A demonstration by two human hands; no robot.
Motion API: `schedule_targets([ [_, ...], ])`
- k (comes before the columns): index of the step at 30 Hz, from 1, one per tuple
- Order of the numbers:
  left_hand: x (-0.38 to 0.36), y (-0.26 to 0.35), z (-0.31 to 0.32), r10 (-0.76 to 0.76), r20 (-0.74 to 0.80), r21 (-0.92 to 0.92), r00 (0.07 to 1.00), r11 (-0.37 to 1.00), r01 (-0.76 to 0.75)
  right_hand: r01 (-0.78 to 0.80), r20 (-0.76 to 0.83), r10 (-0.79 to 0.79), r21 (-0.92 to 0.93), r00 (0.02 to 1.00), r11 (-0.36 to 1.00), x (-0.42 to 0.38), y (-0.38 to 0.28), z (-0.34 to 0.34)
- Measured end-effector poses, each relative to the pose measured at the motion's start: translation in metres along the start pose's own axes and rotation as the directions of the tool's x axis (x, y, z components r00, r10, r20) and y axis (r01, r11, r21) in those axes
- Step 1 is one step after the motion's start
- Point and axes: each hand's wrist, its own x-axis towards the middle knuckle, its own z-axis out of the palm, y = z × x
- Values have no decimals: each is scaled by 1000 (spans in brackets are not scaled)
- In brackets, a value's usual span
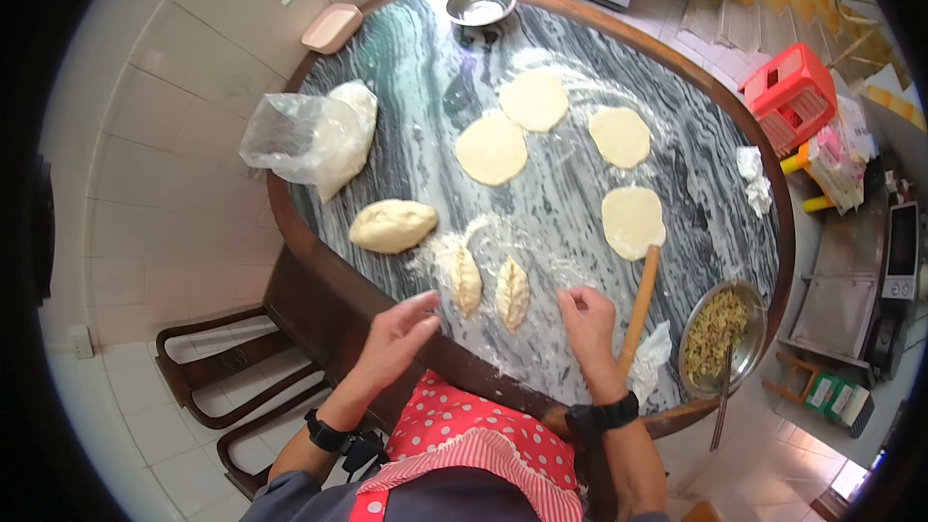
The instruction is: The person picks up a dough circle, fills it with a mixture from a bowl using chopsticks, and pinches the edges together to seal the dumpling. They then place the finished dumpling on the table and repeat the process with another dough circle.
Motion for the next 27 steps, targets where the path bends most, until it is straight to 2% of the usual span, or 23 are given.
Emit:
schedule_targets([
  [1, 4, -2, -17, 36, -94, -7, 995, 999, -37, 184, -80, -193, -103, 978, 977, -1, -2, 2],
  [4, 24, -3, -67, 4, -322, -18, 947, 1000, -10, 208, -114, -214, -61, 970, 976, -4, -27, 13],
  [5, 33, -3, -82, 11, -351, -1, 936, 1000, -12, 217, -126, -222, -58, 967, 975, -4, -39, 18],
  [7, 51, -7, -105, 102, -368, 22, 924, 995, -101, 255, -47, -258, -60, 965, 965, -4, -62, 33],
  [8, 58, -8, -114, 109, -359, 20, 927, 994, -110, 285, -19, -290, -122, 957, 951, -2, -68, 43],
  [9, 65, -4, -122, 140, -320, 140, 937, 985, -99, 284, -29, -290, -129, 957, 950, -2, -79, 55],
  [10, 71, -2, -127, 167, -279, 254, 946, 962, -95, 328, 42, -326, -187, 945, 926, 0, -90, 67],
  [11, 76, -1, -131, 173, -270, 247, 947, 963, -106, 373, 115, -355, -241, 928, 896, 2, -101, 78],
  [12, 81, 1, -134, 319, -187, 472, 929, 859, -199, 416, 173, -379, -319, 909, 852, 5, -109, 89],
  [13, 87, 2, -137, 442, -67, 662, 894, 690, -292, 410, 154, -380, -329, 912, 850, 10, -115, 101],
  [15, 101, 7, -139, 455, -6, 609, 890, 708, -358, 531, 275, -455, -451, 847, 717, 22, -122, 117],
  [18, 110, 18, -141, 418, 132, 606, 899, 684, -407, 467, 194, -439, -548, 878, 694, 54, -126, 123],
  [20, 117, 21, -143, 418, 144, 562, 897, 712, -422, 414, 127, -429, -598, 894, 686, 84, -126, 123],
  [22, 122, 31, -144, 430, 125, 496, 894, 753, -431, 234, -133, -346, -515, 929, 824, 119, -117, 115],
  [23, 124, 35, -145, 441, 145, 482, 886, 750, -452, 219, -156, -346, -526, 925, 822, 136, -106, 110],
  [25, 129, 41, -149, 443, 163, 387, 882, 793, -470, 41, -346, -162, -334, 924, 942, 168, -90, 103],
  [27, 129, 55, -154, 444, 188, 335, 876, 810, -482, 7, -373, -128, -309, 919, 951, 185, -77, 102],
])
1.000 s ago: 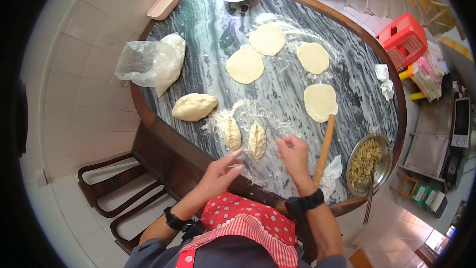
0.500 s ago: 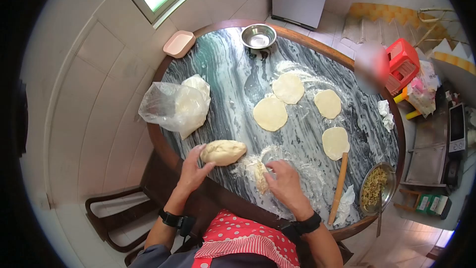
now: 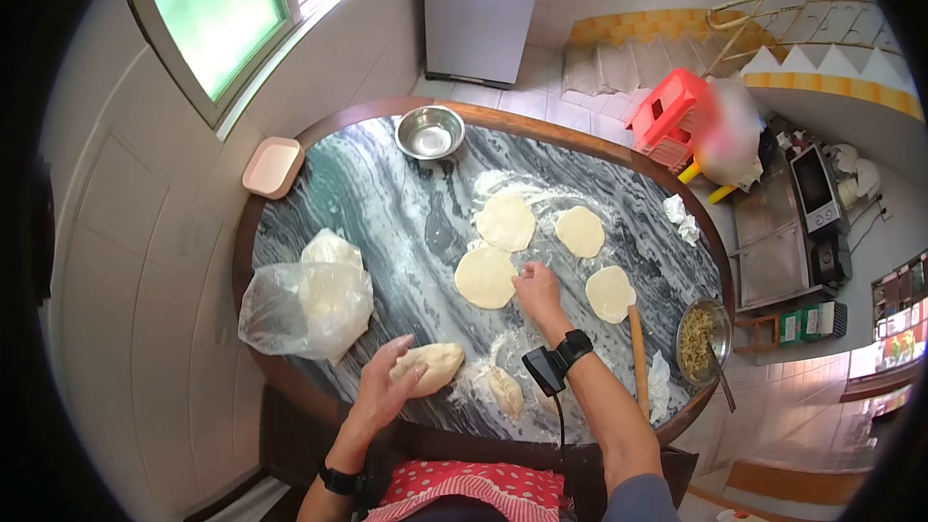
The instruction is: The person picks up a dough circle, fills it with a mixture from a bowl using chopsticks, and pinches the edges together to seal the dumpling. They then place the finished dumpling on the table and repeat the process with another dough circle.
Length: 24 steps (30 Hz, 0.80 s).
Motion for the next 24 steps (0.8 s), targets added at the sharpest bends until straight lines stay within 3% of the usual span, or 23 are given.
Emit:
schedule_targets([
  [2, 3, 9, -8, -114, 66, -128, 991, 984, 122, -14, -57, 16, 38, 998, 999, 11, 15, 14],
  [5, 4, 4, -14, -123, 90, -126, 988, 983, 133, -71, -23, 69, -126, 997, 989, 8, -21, 11],
  [9, 4, -8, -16, -181, 108, -149, 978, 969, 195, -112, -41, 107, -137, 993, 984, 11, -34, 21],
  [12, 10, -12, -13, -211, 116, -205, 971, 951, 231, -176, 77, 188, -144, 979, 974, 14, -31, 24],
  [14, 14, -14, -11, -219, 121, -230, 968, 943, 242, 75, -109, -97, -184, 989, 980, 17, -14, 36],
  [15, 17, -16, -6, -215, 129, -271, 968, 931, 243, 76, -110, -98, -186, 989, 980, 17, -17, 34],
  [17, 25, -13, 1, -204, 138, -312, 969, 920, 238, 2, 2, -3, 173, 1000, 985, 12, -33, 24],
  [19, 36, -4, 10, -273, 190, -488, 943, 807, 332, 29, 29, -34, 177, 999, 984, 5, -42, 14],
  [20, 43, -1, 16, -270, 191, -489, 944, 808, 330, 55, 57, -66, 183, 996, 982, 1, -46, 9],
  [21, 50, 0, 23, -346, 240, -600, 907, 682, 419, 53, 56, -64, 182, 996, 982, -6, -55, 1],
  [23, 63, -3, 42, -422, 377, -727, 825, 417, 545, -76, 173, 3, 418, 985, 905, -26, -78, -19],
  [24, 68, -3, 52, -418, 386, -724, 823, 416, 551, -80, 166, 11, 416, 986, 906, -37, -90, -31],
])
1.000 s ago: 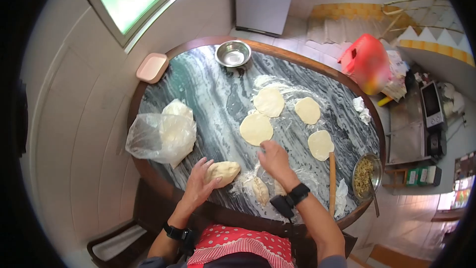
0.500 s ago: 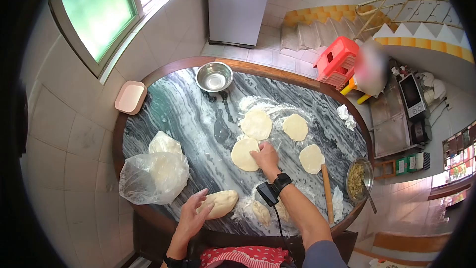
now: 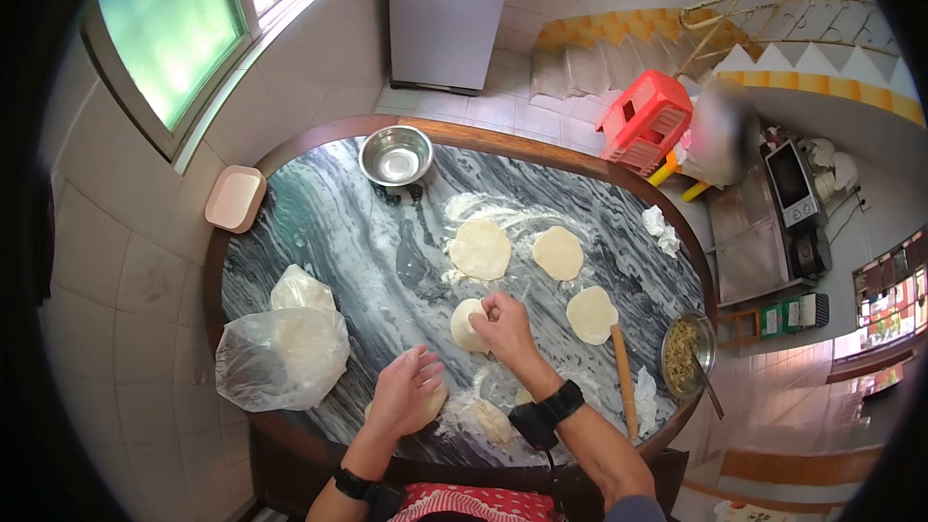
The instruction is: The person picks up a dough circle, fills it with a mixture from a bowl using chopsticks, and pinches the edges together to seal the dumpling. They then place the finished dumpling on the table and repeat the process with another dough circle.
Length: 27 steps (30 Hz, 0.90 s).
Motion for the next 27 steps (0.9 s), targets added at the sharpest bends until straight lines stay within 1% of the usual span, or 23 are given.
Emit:
schedule_targets([
  [2, 16, -13, 13, -174, -33, -265, 984, 951, 160, 4, 39, -13, 216, 999, 976, -27, -30, -10],
  [3, 24, -26, 15, -220, 115, -327, 969, 912, 246, -17, 76, -6, 303, 997, 953, -42, -39, -19],
  [4, 21, -26, 24, -234, 123, -323, 965, 909, 261, -25, 65, 6, 302, 998, 953, -56, -47, -25],
  [5, 19, -25, 36, -227, 342, -466, 912, 802, 374, -98, 78, 72, 411, 994, 906, -70, -53, -32],
  [6, 17, -26, 47, -169, 540, -559, 824, 660, 502, -163, 94, 134, 515, 987, 841, -80, -53, -39],
  [7, 21, -40, 54, 91, 701, -671, 707, 417, 612, -201, 115, 165, 507, 980, 838, -89, -48, -49],
  [8, 17, -46, 59, 77, 711, -661, 699, 412, 627, -202, 99, 177, 511, 979, 836, -97, -34, -60],
  [9, 4, -33, 72, -7, 636, -647, 772, 541, 538, -157, 42, 153, 407, 987, 900, -104, -14, -70],
  [10, -5, -29, 81, -74, 541, -598, 837, 666, 446, -116, -7, 123, 298, 992, 947, -114, 0, -79],
  [11, -6, -34, 81, -77, 599, -593, 797, 627, 506, -120, -14, 130, 306, 991, 944, -125, 6, -89],
  [12, -8, -40, 86, -84, 599, -586, 796, 631, 508, -178, 11, 184, 319, 983, 931, -134, 10, -100],
  [13, -9, -45, 91, -127, 530, -411, 838, 827, 385, -232, 37, 233, 334, 972, 914, -141, 15, -109],
  [14, -12, -49, 96, -145, 452, -181, 880, 951, 250, -227, 32, 231, 349, 973, 909, -149, 22, -116],
  [17, -20, -52, 117, -196, 475, -163, 858, 939, 304, -239, 56, 239, 442, 969, 865, -165, 36, -140],
  [18, -22, -53, 127, -200, 479, -142, 855, 943, 300, -339, 150, 312, 579, 938, 741, -167, 33, -150],
  [19, -26, -55, 136, -246, 527, -11, 814, 955, 296, -434, 260, 360, 685, 896, 585, -170, 34, -159],
  [20, -32, -57, 147, -297, 562, 118, 772, 952, 281, -425, 259, 351, 698, 900, 576, -173, 42, -167],
  [21, -40, -57, 160, -335, 528, 269, 781, 938, 220, -402, 312, 254, 742, 915, 536, -174, 51, -175],
  [22, -49, -61, 175, -333, 518, 281, 788, 936, 211, -384, 360, 147, 781, 921, 492, -175, 56, -184],
  [23, -58, -65, 190, -319, 445, 295, 837, 934, 199, -398, 372, 166, 725, 913, 562, -179, 57, -195],
  [24, -63, -71, 204, -302, 370, 308, 879, 932, 190, -393, 375, 150, 736, 915, 552, -183, 59, -204],
  [25, -67, -80, 214, -302, 361, 320, 882, 929, 187, -327, 301, 153, 701, 941, 633, -188, 63, -213],
  [27, -72, -101, 229, -150, 316, 416, 937, 909, 5, -165, 104, 129, 602, 986, 782, -195, 76, -231],
])
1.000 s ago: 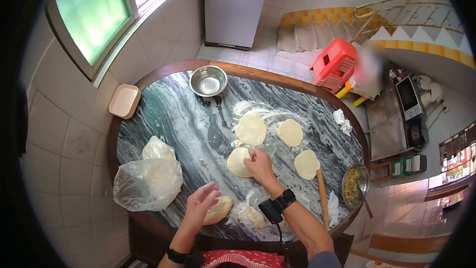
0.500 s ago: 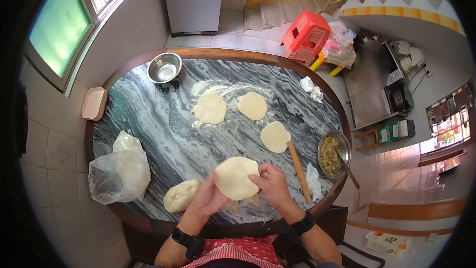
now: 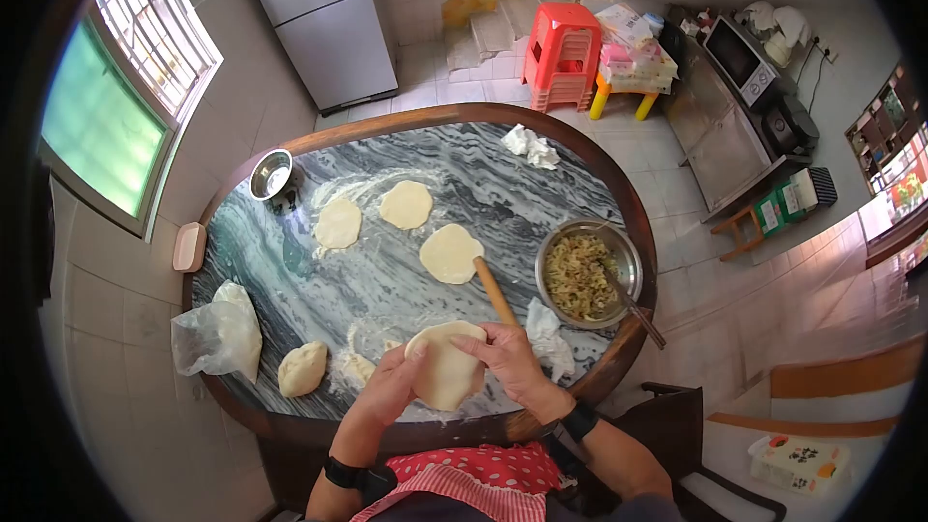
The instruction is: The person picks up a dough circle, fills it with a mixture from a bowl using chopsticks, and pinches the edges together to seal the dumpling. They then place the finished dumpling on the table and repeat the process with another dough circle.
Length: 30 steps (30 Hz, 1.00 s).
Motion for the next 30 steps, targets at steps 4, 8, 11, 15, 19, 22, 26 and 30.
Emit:
schedule_targets([
  [4, -1, -15, 42, 19, -112, -83, 994, 996, -29, 69, 48, -64, -104, 997, 992, -16, -16, -38],
  [8, -10, -10, 70, 44, -134, -14, 990, 999, -46, 68, 167, -38, -178, 985, 982, -24, -40, -57],
  [11, -13, -9, 80, 33, -104, 101, 994, 995, -22, 118, 245, -62, -223, 968, 968, -16, -43, -68],
  [15, -16, -4, 96, -44, -166, 21, 985, 999, 48, 187, 228, -130, -249, 965, 950, -13, -41, -74],
  [19, -17, -4, 93, -30, -114, -15, 993, 999, 28, 185, 280, -96, -311, 955, 932, -19, -62, -75],
  [22, -12, 6, 95, 49, -78, 210, 996, 977, -31, 74, 356, 27, -269, 934, 960, -20, -71, -73],
  [26, -1, 7, 81, -9, 133, 365, 991, 930, -41, 94, 388, 47, -336, 920, 937, -16, -62, -82],
  [30, -11, 23, 87, -12, 127, 282, 992, 959, -25, 144, 387, -20, -296, 922, 944, -20, -75, -74],
])
